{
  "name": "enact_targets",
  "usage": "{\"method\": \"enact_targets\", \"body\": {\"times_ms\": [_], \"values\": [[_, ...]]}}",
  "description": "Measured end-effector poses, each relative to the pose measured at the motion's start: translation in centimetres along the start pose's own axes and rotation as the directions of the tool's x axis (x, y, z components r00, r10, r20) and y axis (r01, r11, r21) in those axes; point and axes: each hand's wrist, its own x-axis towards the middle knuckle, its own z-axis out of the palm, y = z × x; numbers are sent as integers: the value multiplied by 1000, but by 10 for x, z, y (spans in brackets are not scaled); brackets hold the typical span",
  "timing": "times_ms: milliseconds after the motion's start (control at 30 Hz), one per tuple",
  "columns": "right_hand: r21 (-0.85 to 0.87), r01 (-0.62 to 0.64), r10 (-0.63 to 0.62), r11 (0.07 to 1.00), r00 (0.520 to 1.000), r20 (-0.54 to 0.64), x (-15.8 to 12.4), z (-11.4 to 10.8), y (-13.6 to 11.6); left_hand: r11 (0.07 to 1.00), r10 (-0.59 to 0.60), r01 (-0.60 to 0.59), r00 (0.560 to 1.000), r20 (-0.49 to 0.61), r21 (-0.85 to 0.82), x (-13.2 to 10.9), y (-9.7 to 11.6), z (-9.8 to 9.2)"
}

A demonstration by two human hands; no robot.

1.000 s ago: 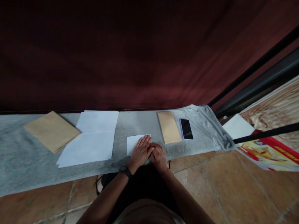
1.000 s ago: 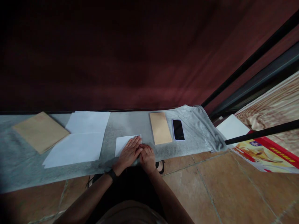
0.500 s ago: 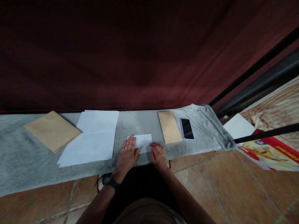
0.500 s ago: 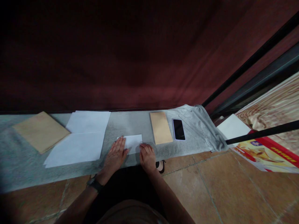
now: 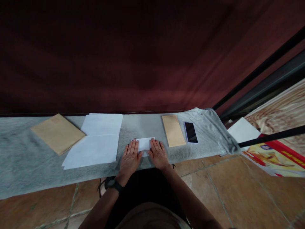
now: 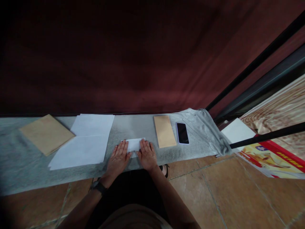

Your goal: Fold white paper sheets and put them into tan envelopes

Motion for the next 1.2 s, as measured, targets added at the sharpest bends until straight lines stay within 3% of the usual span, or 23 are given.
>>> {"method": "enact_targets", "body": {"times_ms": [100, 333, 533, 600, 733, 1200], "values": [[-5, -13, 13, 1000, 1000, -1, -1, -1, 2, 1000, 20, -20, 1000, 2, -4, -1, 6, 1], [-2, -19, 19, 1000, 1000, -9, -1, 3, 2, 971, 239, -234, 963, 126, -52, -10, 18, 3], [-100, -23, 20, 995, 999, -32, 2, 3, 1, 943, 316, -328, 937, 150, 57, -11, 13, -3], [-119, 33, -36, 992, 999, -22, 2, 2, -1, 935, 329, -344, 932, 153, 83, -11, 13, -3], [-116, 160, -157, 980, 987, 33, -1, 3, -4, 936, 329, -340, 936, 124, 88, -13, 12, 0], [-158, 3, -12, 987, 998, -57, 11, 9, 3, 974, 191, -200, 978, 87, 104, 8, 11, 18]]}}
